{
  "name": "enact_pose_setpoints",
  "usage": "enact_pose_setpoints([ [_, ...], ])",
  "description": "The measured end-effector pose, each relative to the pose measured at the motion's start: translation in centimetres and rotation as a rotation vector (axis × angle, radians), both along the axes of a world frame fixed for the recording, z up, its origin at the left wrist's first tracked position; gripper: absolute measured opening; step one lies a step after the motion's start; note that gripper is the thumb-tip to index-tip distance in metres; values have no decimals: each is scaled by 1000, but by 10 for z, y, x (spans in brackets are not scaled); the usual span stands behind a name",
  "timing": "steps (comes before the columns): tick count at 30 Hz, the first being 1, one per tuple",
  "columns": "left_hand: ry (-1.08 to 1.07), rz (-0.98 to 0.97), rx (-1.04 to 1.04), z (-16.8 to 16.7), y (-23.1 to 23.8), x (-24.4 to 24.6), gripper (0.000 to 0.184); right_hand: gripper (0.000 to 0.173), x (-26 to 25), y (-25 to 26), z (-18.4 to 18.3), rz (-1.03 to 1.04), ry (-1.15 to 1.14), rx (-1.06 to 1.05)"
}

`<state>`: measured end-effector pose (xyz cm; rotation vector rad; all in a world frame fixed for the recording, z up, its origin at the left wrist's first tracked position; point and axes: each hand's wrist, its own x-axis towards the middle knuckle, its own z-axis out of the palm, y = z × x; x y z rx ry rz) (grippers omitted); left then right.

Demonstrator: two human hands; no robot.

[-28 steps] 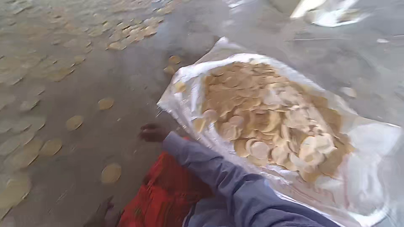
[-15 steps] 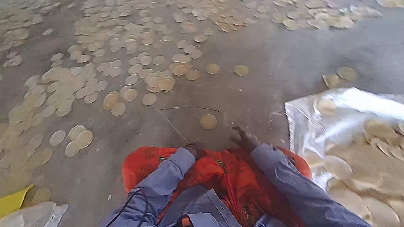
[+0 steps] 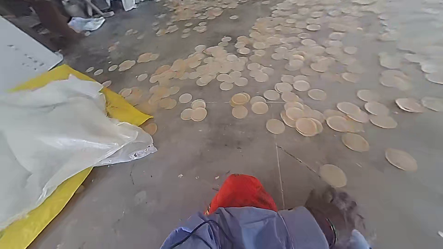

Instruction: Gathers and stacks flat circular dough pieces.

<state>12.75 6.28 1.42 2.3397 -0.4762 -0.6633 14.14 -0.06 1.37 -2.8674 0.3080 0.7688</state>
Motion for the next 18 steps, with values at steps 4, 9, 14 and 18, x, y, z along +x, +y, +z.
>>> enact_pose_setpoints([
  [4,-386,633,-256,33,154,43,54,79,36,8,-73,261,-111,110],
  [9,-179,1248,219,-78,348,98,91,89,19,20,-215,493,-593,177],
  [14,-106,1525,538,-163,492,119,100,86,19,22,-203,492,-564,136],
  [18,-52,1394,506,-180,503,166,86,84,15,16,-218,482,-595,47],
])
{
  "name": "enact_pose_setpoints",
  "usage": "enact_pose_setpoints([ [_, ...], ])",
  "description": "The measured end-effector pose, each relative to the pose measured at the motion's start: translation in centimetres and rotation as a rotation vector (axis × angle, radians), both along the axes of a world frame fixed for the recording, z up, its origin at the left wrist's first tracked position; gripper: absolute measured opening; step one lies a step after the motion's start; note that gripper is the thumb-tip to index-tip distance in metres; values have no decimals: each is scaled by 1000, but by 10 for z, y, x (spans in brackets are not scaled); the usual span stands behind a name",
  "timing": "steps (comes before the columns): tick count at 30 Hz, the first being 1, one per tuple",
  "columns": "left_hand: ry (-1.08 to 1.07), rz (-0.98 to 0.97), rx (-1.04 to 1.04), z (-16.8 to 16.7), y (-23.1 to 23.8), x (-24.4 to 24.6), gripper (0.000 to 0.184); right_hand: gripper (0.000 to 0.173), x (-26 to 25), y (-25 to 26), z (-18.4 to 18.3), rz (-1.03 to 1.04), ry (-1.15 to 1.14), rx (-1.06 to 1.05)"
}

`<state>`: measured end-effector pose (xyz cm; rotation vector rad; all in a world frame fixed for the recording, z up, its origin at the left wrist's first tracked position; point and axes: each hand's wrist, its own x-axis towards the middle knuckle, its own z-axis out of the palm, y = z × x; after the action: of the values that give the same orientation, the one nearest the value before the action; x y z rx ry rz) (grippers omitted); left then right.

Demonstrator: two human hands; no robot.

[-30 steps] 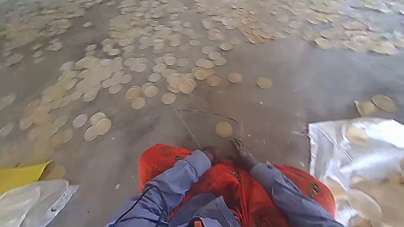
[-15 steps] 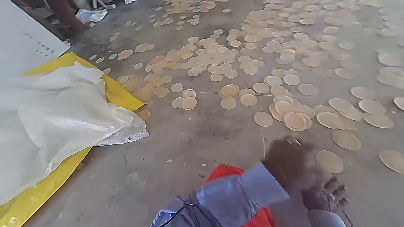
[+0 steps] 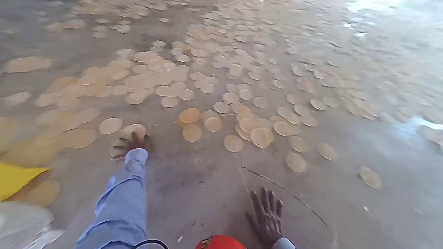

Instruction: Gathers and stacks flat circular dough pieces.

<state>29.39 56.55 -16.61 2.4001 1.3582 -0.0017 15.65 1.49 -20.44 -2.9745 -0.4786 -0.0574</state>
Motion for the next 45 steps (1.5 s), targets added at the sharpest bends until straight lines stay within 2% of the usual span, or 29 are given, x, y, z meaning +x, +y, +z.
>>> enact_pose_setpoints([
  [2,15,-142,87,-16,-19,23,85,83,1,-2,-2,-8,14,-3],
  [4,-19,-294,157,-24,-59,32,85,81,2,-1,-4,1,15,13],
  [7,-107,-509,148,-23,-157,24,86,81,3,0,-2,14,21,31],
  [12,-157,-901,-44,-18,-341,5,88,80,2,0,4,6,53,33],
  [15,13,-1136,-254,22,-400,8,89,78,4,0,4,26,27,67],
  [17,-143,-1041,-222,41,-391,32,81,77,4,-2,2,29,22,85],
  [19,-233,-841,-68,48,-343,78,81,77,0,-1,2,19,33,83],
  [21,-166,-642,98,35,-272,129,85,77,2,-1,4,15,49,76],
  [23,-107,-486,112,13,-207,164,87,76,3,0,6,9,64,79],
  [24,-59,-452,92,2,-185,176,86,76,3,0,7,2,74,77],
  [26,20,-535,111,-23,-166,194,74,76,3,-2,6,-10,111,67],
  [28,-29,-600,138,-36,-191,197,83,76,3,-3,3,-11,108,71],
  [30,-150,-732,161,-40,-244,181,82,76,1,-3,3,-3,113,80],
  [33,-219,-959,152,-31,-338,138,81,76,3,-2,3,-5,110,92],
  [36,-184,-1162,53,-28,-425,85,77,76,2,-1,7,-12,109,115],
  [38,-71,-1289,-94,-6,-463,68,75,76,3,1,9,-11,126,133],
  [39,-43,-1313,-139,7,-473,71,75,76,4,0,10,-9,134,124],
  [41,-195,-1242,-122,21,-470,98,74,77,3,-3,6,6,133,118],
  [43,-269,-1088,31,21,-440,157,79,75,1,-4,3,34,135,128],
  [45,-230,-950,49,22,-398,217,82,74,3,-5,1,54,109,153],
])
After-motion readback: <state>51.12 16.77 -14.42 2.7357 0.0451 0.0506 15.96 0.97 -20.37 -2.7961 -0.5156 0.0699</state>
